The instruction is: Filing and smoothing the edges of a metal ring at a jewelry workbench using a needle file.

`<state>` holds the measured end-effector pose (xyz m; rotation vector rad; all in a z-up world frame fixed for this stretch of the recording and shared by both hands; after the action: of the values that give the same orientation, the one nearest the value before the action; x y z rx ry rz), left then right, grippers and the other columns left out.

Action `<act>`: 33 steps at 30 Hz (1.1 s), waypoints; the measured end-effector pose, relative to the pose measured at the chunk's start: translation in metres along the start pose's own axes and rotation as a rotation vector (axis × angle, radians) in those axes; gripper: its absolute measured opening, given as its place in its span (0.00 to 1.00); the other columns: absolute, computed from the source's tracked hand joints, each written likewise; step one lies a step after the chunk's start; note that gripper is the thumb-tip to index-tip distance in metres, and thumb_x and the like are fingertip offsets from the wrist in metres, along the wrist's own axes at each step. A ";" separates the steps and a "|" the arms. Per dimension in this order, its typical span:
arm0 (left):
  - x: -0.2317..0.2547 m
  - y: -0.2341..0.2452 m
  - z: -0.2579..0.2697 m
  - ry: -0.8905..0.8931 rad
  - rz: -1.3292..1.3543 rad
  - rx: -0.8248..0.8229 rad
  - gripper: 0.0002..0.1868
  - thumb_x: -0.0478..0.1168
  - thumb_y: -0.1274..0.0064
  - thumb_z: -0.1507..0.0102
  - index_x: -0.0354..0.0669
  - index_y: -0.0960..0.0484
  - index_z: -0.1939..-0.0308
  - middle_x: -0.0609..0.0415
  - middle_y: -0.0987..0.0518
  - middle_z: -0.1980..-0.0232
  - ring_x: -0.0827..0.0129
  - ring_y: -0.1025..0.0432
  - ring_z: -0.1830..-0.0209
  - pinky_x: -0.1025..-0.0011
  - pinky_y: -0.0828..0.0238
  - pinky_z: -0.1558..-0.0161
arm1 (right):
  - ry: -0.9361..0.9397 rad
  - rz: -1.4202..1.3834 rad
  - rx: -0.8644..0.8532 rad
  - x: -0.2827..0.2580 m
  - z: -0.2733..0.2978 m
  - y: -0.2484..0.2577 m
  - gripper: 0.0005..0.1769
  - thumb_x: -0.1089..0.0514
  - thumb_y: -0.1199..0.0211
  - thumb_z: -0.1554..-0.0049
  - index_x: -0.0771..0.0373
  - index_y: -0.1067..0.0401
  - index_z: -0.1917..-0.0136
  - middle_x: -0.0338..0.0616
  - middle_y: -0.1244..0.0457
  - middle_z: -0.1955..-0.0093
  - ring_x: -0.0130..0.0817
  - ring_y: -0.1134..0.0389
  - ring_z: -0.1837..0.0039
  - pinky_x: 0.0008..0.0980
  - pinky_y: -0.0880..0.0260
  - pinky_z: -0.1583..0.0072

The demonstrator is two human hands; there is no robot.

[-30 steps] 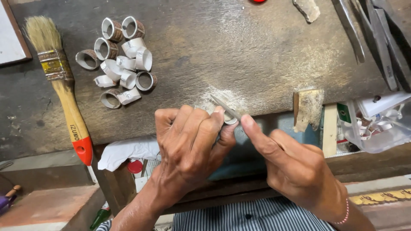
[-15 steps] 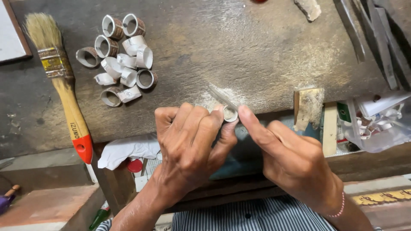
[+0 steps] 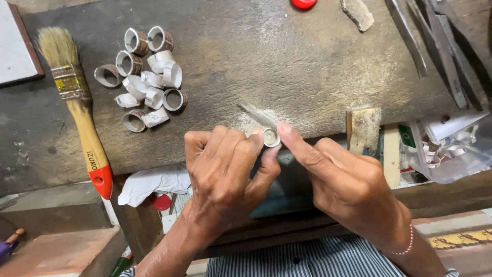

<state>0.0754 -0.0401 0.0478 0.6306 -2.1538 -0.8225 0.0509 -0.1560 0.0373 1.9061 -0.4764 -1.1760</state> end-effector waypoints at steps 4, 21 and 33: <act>-0.002 -0.001 0.002 0.008 -0.004 -0.016 0.07 0.37 0.44 0.32 0.39 0.24 0.63 0.56 0.31 0.72 0.63 0.39 0.75 0.64 0.51 0.61 | -0.072 0.046 0.010 0.002 0.020 0.003 0.21 0.73 0.52 0.33 0.71 0.33 0.28 0.37 0.39 0.60 0.29 0.45 0.67 0.31 0.38 0.60; 0.010 0.013 0.005 0.081 0.412 0.018 0.10 0.35 0.39 0.36 0.35 0.23 0.56 0.49 0.18 0.61 0.61 0.26 0.67 0.64 0.35 0.59 | -0.342 -0.136 0.362 0.016 0.038 0.017 0.18 0.56 0.45 0.36 0.68 0.25 0.39 0.48 0.28 0.42 0.31 0.25 0.51 0.25 0.27 0.48; 0.011 -0.029 0.022 0.321 0.865 -0.258 0.12 0.33 0.47 0.33 0.33 0.20 0.47 0.44 0.16 0.48 0.61 0.19 0.50 0.70 0.23 0.44 | -0.275 -0.272 0.461 0.035 0.068 0.009 0.12 0.53 0.37 0.39 0.64 0.25 0.48 0.42 0.30 0.54 0.23 0.42 0.69 0.24 0.37 0.62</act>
<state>0.0564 -0.0587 0.0209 -0.2920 -1.7250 -0.4544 0.0102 -0.2152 0.0104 2.2606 -0.7000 -1.6277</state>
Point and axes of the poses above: each hand's wrist, its own z-axis away from the middle knuckle, its own y-axis out of the back of the hand, x = y × z, the point moved 10 cm from there along -z, towards the middle knuckle
